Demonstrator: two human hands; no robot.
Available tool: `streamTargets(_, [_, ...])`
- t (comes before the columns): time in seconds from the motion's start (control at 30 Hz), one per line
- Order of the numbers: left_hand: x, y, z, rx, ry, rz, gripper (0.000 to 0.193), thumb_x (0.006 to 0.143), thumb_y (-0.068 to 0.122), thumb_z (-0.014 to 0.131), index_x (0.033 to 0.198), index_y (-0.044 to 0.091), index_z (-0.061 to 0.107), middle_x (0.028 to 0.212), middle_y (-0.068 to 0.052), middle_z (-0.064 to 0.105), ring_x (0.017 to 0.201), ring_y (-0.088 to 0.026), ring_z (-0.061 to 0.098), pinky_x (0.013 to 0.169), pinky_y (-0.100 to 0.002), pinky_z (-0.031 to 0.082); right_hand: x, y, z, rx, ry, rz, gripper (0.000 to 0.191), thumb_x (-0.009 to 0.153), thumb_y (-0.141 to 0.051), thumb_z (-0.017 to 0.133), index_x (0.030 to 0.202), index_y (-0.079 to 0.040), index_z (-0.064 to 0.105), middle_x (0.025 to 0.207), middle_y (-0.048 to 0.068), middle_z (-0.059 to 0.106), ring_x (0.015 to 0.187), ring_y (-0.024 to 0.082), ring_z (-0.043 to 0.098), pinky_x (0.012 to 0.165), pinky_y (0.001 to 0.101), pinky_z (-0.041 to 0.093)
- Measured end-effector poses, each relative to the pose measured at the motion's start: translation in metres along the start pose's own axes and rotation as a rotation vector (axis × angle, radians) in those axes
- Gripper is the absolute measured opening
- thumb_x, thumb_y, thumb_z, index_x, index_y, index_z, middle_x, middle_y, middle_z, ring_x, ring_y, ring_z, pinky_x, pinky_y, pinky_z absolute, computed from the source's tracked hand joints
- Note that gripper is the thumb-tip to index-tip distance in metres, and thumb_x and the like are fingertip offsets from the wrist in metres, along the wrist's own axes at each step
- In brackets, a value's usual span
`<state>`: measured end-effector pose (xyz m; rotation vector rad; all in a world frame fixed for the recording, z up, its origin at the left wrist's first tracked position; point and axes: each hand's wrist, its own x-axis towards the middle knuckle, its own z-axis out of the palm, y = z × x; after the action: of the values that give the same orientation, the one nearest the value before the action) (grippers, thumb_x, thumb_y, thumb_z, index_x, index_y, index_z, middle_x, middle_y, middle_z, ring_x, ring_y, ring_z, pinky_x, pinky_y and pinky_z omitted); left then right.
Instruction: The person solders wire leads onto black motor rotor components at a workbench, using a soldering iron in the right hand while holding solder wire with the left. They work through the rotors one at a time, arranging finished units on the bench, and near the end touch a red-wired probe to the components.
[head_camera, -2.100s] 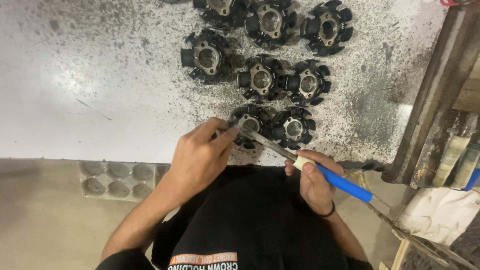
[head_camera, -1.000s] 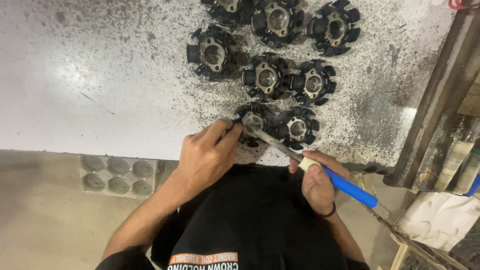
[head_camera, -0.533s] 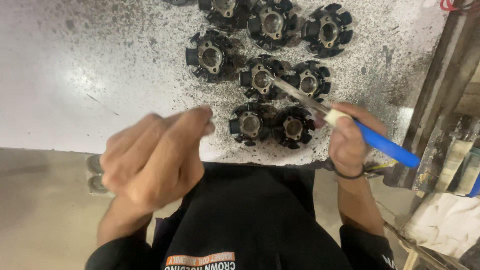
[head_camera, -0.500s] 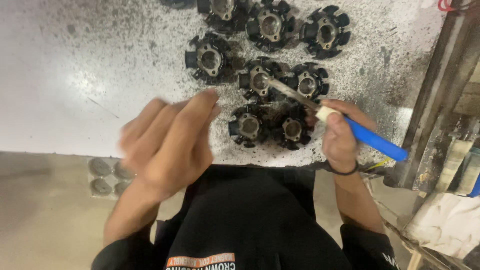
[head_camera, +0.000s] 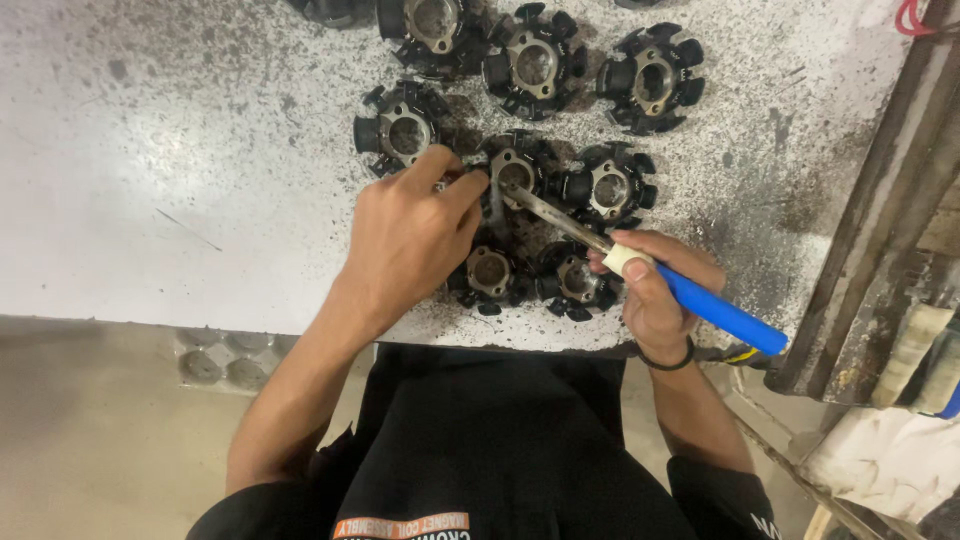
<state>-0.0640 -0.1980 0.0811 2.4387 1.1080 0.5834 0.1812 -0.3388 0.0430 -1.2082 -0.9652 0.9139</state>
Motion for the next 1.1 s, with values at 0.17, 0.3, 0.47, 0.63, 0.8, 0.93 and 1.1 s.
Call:
streamTargets(0.17, [0.007,0.003,-0.011,-0.045,-0.024,0.075,0.017,0.084,0.001,0.073,0.099,0.002,0.079,0.094,-0.013,0.066,0.068,-0.024,0.071,0.054,-0.034,0.056,0.002,-0.003,0.002,0.004,0.008,0.028,0.035,0.096,-0.019,0.069,0.11,0.014,0.069,0.092,0.024,0.072,0.073,0.028,0.076,0.069,0.0331,0.065])
streamTargets(0.3, [0.007,0.003,-0.013,-0.109,-0.075,-0.001,0.017,0.088,-0.002,0.071,0.102,0.0,0.079,0.096,-0.013,0.066,0.066,-0.024,0.069,0.055,-0.035,0.056,0.0,-0.005,0.001,-0.104,-0.03,-0.027,0.036,0.096,-0.021,0.069,0.11,0.013,0.069,0.092,0.024,0.073,0.074,0.028,0.076,0.068,0.0314,0.063])
streamTargets(0.47, [0.011,0.002,-0.011,-0.193,0.004,-0.002,0.016,0.087,-0.002,0.071,0.101,0.0,0.078,0.099,-0.011,0.067,0.073,-0.028,0.07,0.064,-0.038,0.058,-0.003,-0.001,0.003,-0.006,0.017,-0.021,0.037,0.096,-0.022,0.07,0.11,0.013,0.069,0.094,0.024,0.073,0.075,0.029,0.076,0.069,0.0338,0.065])
streamTargets(0.63, [0.005,0.002,-0.004,-0.095,0.009,0.026,0.018,0.084,-0.005,0.069,0.1,-0.002,0.077,0.097,-0.013,0.064,0.074,-0.027,0.071,0.06,-0.037,0.057,-0.005,0.006,0.004,0.117,0.06,-0.032,0.031,0.097,-0.016,0.07,0.11,0.012,0.069,0.102,0.025,0.072,0.083,0.031,0.076,0.074,0.0371,0.066])
streamTargets(0.8, [0.005,0.001,0.0,-0.071,0.051,0.048,0.015,0.085,-0.005,0.068,0.098,-0.002,0.077,0.097,-0.011,0.066,0.071,-0.024,0.071,0.055,-0.034,0.055,-0.004,0.012,0.001,0.126,0.01,-0.052,0.029,0.097,-0.01,0.066,0.115,0.013,0.069,0.097,0.025,0.073,0.079,0.032,0.075,0.073,0.0381,0.064])
streamTargets(0.93, [0.005,0.0,-0.001,-0.087,0.088,0.061,0.014,0.088,-0.005,0.068,0.098,-0.001,0.076,0.097,-0.009,0.067,0.068,-0.021,0.07,0.05,-0.032,0.052,-0.007,0.014,-0.003,0.193,0.034,-0.039,0.026,0.099,-0.009,0.067,0.114,0.012,0.068,0.105,0.026,0.072,0.081,0.032,0.075,0.075,0.0398,0.066])
streamTargets(1.1, [0.002,-0.006,0.008,-0.082,0.058,0.065,0.017,0.087,-0.004,0.069,0.102,-0.001,0.076,0.093,-0.011,0.065,0.062,-0.023,0.067,0.05,-0.034,0.052,-0.009,0.014,-0.001,0.112,0.008,-0.05,0.027,0.097,-0.009,0.066,0.114,0.012,0.069,0.103,0.025,0.072,0.08,0.032,0.075,0.074,0.0387,0.065])
